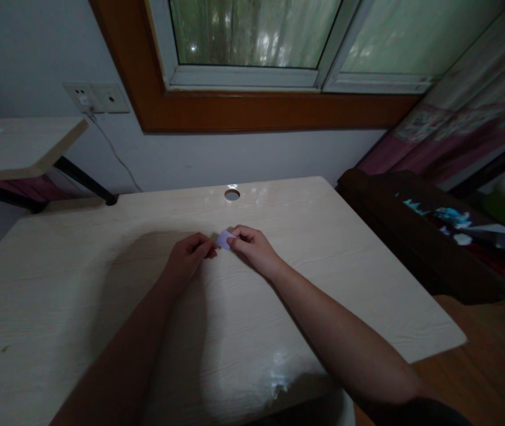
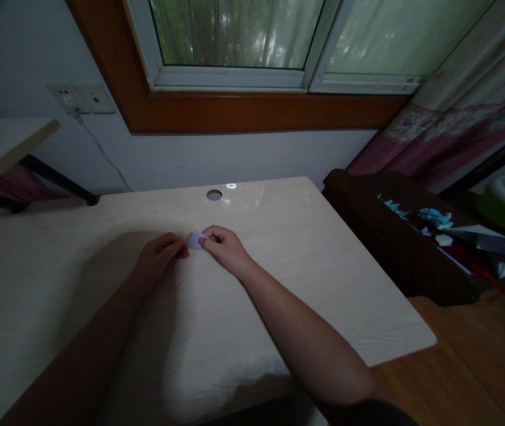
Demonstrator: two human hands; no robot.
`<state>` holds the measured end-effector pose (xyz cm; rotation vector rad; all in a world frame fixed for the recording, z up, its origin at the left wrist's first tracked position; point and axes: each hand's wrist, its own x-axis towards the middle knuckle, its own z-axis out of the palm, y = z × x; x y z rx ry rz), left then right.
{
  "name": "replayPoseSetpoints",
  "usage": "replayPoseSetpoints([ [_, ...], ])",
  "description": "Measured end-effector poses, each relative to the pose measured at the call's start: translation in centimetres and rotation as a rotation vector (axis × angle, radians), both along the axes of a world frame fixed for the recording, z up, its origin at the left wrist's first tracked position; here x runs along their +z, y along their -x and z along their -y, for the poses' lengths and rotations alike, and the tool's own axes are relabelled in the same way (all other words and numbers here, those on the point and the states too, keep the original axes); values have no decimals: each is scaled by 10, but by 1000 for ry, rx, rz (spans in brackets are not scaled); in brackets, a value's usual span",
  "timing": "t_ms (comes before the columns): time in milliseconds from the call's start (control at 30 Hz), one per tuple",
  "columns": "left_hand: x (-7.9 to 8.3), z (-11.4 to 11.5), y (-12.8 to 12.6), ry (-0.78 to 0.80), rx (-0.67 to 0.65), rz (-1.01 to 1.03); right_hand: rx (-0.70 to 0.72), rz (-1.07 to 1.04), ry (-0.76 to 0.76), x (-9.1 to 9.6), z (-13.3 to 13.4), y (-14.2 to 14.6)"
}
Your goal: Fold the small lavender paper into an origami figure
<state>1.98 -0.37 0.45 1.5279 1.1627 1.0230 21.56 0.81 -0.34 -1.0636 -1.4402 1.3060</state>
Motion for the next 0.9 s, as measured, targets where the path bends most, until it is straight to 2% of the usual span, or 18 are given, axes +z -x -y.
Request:
replayPoseSetpoints([
  [200, -11, -2, 1, -57, -85, -105, 59, 29, -64, -1, 1, 1],
  [367, -12, -1, 1, -88, -62, -133, 76, 123, -122, -2, 1, 1],
  [567, -9, 0, 1, -90, -51, -182, 77, 132, -105, -1, 3, 3],
  [900, -4, -2, 2, -11, 51, -52, 17, 45, -12, 0, 0, 2],
])
